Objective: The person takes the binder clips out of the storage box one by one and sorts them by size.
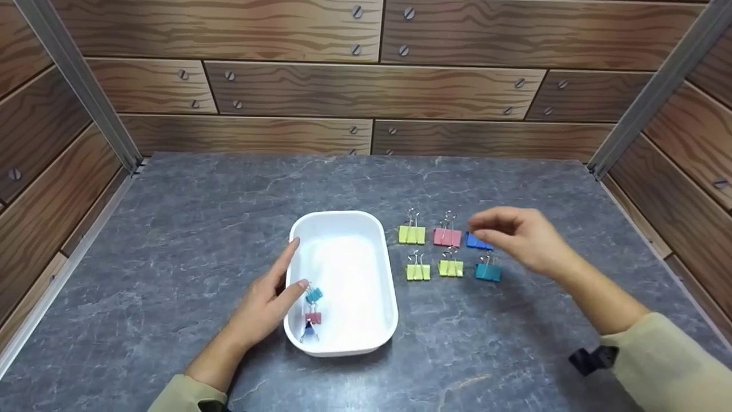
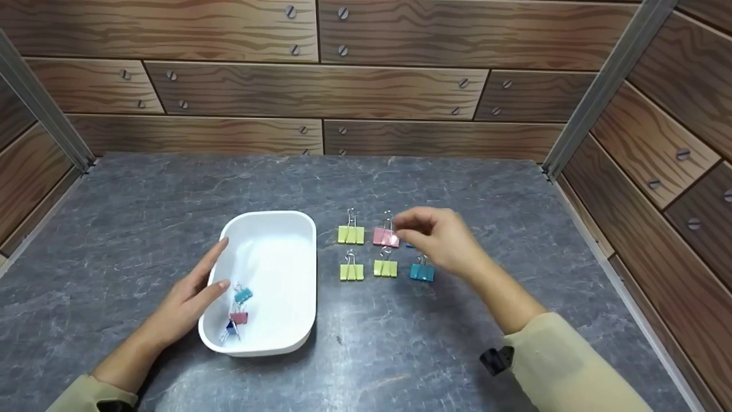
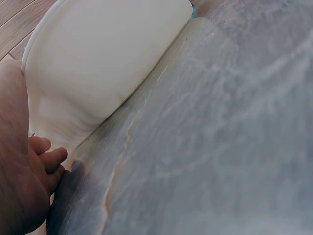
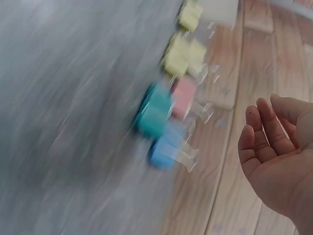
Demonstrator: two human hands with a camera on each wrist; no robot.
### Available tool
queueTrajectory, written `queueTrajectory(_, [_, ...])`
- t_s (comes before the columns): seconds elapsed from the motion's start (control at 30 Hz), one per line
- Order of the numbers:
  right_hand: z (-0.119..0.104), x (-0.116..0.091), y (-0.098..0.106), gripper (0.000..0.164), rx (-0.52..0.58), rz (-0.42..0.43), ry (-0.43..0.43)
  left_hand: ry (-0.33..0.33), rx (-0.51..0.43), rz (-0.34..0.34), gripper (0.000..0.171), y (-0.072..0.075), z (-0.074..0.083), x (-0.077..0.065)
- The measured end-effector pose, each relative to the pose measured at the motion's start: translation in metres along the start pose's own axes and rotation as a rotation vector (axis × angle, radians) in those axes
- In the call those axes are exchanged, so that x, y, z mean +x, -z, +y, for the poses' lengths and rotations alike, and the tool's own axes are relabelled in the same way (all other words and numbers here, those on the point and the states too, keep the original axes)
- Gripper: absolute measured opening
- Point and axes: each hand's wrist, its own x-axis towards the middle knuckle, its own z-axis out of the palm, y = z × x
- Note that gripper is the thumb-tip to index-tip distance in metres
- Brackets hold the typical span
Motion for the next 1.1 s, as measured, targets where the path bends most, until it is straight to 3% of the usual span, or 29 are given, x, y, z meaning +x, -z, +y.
queueTrajectory(0.2, [-0.04,0.014,-0.043,0.019,0.128,-0.106,0.121,0.007,-0.012,-0.01,0.073,0.0,0.001,0.001])
queueTrajectory(0.4, [-0.067,0.026,-0.092,0.021,0.204,-0.224,0.22,0.006,-0.039,-0.016,0.073,0.0,-0.001,0.001])
queueTrajectory(0.7, [-0.082,0.037,-0.143,0.017,0.187,-0.34,0.208,0.007,-0.007,-0.008,0.073,0.0,0.0,0.001])
queueTrajectory(1.1, [-0.093,0.042,-0.183,0.018,0.208,-0.439,0.171,-0.005,0.019,0.001,0.072,0.001,-0.003,-0.001])
